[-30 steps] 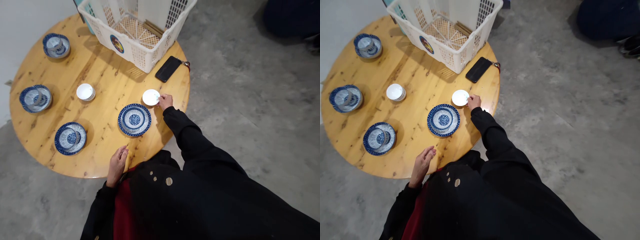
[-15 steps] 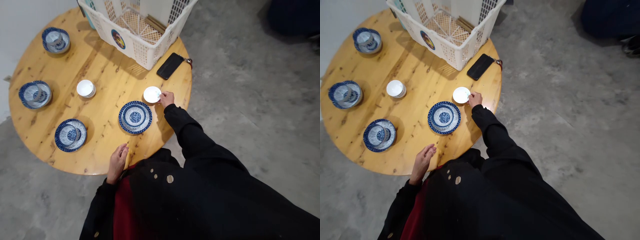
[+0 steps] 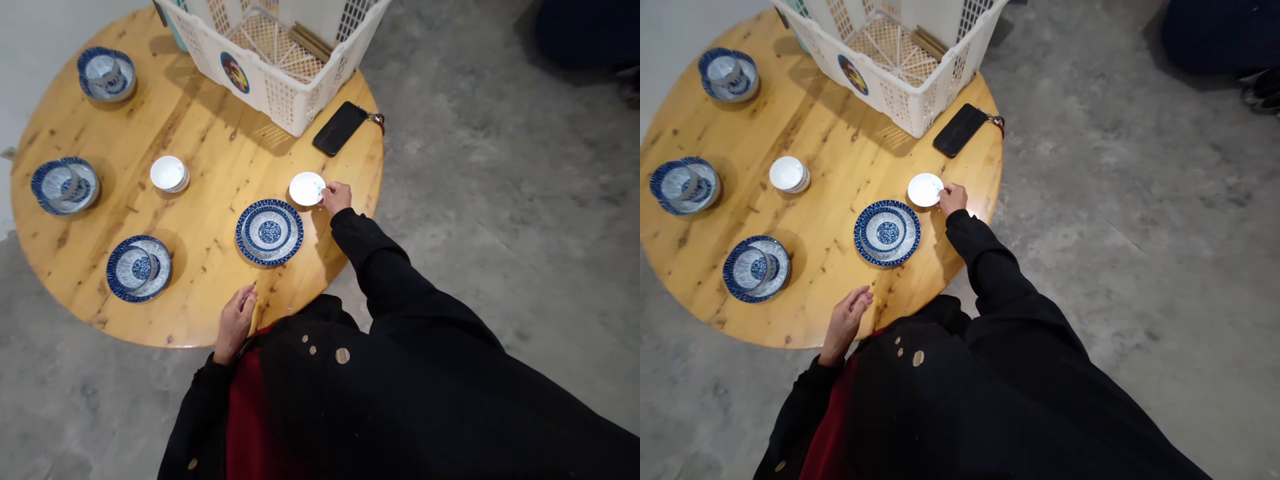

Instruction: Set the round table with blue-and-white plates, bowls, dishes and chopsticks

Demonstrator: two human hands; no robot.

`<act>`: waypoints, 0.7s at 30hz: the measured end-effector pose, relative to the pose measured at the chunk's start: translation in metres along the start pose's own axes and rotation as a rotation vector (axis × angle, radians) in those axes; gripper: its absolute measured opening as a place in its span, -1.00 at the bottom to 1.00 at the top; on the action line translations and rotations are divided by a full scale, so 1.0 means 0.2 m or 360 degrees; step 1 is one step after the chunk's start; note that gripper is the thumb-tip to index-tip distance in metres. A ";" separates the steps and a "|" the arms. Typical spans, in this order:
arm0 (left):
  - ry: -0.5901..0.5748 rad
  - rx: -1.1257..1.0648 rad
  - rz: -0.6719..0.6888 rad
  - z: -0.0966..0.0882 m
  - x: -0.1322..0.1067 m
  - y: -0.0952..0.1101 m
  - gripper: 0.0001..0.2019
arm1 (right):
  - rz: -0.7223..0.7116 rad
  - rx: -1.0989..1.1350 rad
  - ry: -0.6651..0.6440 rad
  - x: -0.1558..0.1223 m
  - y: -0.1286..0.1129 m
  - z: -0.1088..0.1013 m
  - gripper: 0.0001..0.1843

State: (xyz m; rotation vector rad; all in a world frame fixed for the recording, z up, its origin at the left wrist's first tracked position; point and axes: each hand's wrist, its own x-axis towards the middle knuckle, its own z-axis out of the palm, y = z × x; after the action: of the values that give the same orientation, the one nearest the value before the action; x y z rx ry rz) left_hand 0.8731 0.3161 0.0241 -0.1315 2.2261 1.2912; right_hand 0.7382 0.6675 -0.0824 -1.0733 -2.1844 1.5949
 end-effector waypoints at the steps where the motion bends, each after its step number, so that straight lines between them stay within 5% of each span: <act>1: -0.0005 0.0004 -0.0005 0.00 0.00 0.00 -0.55 | -0.0006 0.0000 -0.0003 0.00 0.00 0.00 -0.79; 21: -0.0086 -0.0016 0.0062 0.08 0.02 0.03 -0.53 | 0.0026 0.0060 -0.0053 -0.01 0.01 -0.02 -0.77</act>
State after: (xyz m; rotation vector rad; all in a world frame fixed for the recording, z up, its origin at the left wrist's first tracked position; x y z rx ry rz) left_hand 0.8751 0.3329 0.0205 -0.0571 2.1867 1.3116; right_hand 0.7427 0.6698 -0.0818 -1.0642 -2.1630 1.6653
